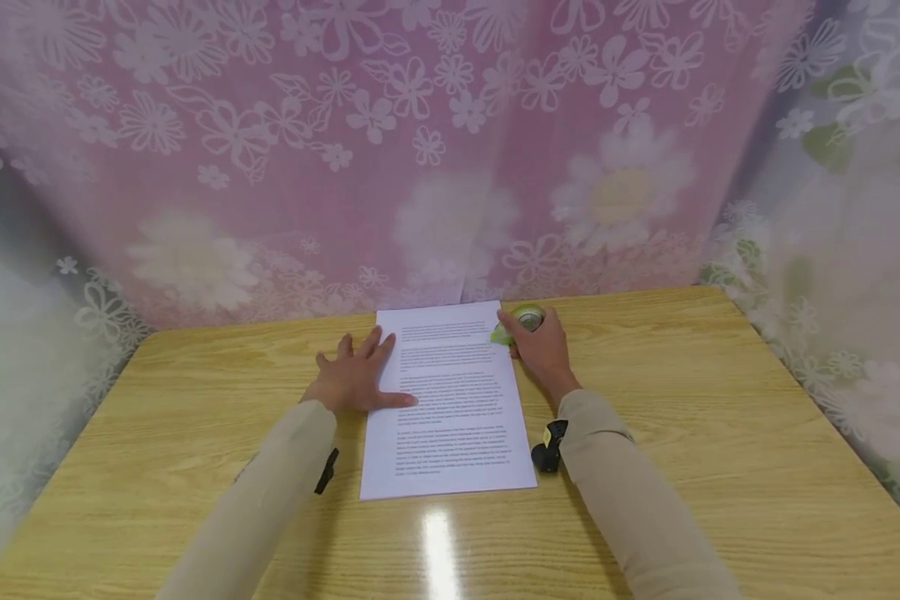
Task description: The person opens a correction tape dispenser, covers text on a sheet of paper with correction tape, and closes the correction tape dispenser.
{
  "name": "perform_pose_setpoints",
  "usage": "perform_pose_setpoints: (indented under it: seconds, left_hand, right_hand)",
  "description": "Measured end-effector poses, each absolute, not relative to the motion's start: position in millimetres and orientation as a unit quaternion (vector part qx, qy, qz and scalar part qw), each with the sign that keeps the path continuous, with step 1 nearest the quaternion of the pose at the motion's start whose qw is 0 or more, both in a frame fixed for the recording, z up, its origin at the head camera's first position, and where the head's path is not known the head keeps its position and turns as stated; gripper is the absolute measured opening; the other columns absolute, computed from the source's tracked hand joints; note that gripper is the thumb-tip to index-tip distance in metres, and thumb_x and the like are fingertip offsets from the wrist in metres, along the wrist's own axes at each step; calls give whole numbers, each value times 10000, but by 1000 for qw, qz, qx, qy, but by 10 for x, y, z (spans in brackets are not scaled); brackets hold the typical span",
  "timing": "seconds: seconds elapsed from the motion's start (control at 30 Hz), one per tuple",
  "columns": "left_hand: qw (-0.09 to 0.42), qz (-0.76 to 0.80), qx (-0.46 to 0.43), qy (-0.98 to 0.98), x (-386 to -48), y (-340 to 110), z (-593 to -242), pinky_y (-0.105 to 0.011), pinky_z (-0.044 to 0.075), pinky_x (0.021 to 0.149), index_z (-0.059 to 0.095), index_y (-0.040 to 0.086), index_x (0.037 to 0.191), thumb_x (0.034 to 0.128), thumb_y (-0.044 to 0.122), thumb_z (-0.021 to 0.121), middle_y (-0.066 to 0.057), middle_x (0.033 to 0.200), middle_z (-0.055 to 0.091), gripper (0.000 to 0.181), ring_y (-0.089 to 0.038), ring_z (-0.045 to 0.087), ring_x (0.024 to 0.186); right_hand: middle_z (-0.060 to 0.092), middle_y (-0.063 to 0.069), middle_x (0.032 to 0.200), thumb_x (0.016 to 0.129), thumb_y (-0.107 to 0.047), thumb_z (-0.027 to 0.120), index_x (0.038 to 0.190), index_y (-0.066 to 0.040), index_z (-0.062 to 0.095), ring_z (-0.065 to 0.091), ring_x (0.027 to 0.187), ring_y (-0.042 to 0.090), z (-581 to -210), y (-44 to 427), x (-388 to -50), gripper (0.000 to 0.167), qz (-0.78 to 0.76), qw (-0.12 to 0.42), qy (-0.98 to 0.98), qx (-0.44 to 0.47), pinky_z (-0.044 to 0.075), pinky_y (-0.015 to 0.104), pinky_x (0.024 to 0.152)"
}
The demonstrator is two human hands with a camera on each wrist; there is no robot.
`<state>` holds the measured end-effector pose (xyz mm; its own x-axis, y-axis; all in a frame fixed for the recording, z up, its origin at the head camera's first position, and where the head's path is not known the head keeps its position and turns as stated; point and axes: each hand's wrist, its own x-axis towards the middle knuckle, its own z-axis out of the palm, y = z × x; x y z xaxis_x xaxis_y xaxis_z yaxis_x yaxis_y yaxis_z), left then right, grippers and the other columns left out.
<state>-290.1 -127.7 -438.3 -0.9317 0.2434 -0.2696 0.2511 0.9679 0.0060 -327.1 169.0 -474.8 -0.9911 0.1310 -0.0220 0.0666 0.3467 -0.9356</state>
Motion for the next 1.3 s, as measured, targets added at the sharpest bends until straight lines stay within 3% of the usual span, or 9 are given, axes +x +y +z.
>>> perform_pose_setpoints:
  seconds: [0.13, 0.47, 0.73, 1.03, 1.3]
  left_hand:
    - [138, -12, 120, 983, -2902, -1268, -4407, -761, 172, 948, 65, 277, 1551, 651, 902, 454, -40, 1596, 0, 1163, -459, 59, 1401]
    - [137, -15, 116, 984, -2887, -1259, -4390, -756, 181, 950, 75, 276, 1551, 647, 902, 459, -38, 1597, 9, 1164, -460, 72, 1400]
    - [139, -15, 118, 983, -2887, -1264, -4395, -757, 177, 951, 67, 282, 1551, 643, 910, 445, -37, 1596, 3, 1167, -460, 68, 1400]
    - [138, -17, 117, 983, -2922, -1273, -4425, -760, 174, 948, 47, 295, 1549, 628, 923, 437, -27, 1597, -14, 1180, -456, 57, 1402]
    - [144, -17, 115, 983, -2940, -1276, -4409, -761, 163, 951, 36, 296, 1548, 630, 919, 442, -27, 1597, -27, 1182, -453, 42, 1404]
  right_hand:
    - [583, 129, 862, 834, -606, 618, 1258, 9, 364, 593, 612, 174, -4760, 1667, -3261, 789, 536, 30, -841, -65, 500, 272, 615]
    - [534, 150, 1021, 797, -517, 724, 1268, -1, 388, 564, 729, 217, -4734, 1632, -3271, 775, 582, 25, -811, -57, 482, 261, 625]
    - [527, 159, 1059, 843, -558, 643, 1340, 20, 323, 578, 718, 206, -4738, 1602, -3280, 826, 563, 19, -824, -57, 488, 262, 631]
    - [502, 184, 1120, 854, -585, 606, 1411, 19, 230, 562, 829, 253, -4720, 1569, -3281, 904, 548, 14, -835, -50, 462, 333, 758]
    - [474, 226, 1190, 871, -576, 590, 1430, 2, 164, 516, 1042, 334, -4712, 1557, -3268, 910, 526, 5, -849, -43, 397, 446, 915]
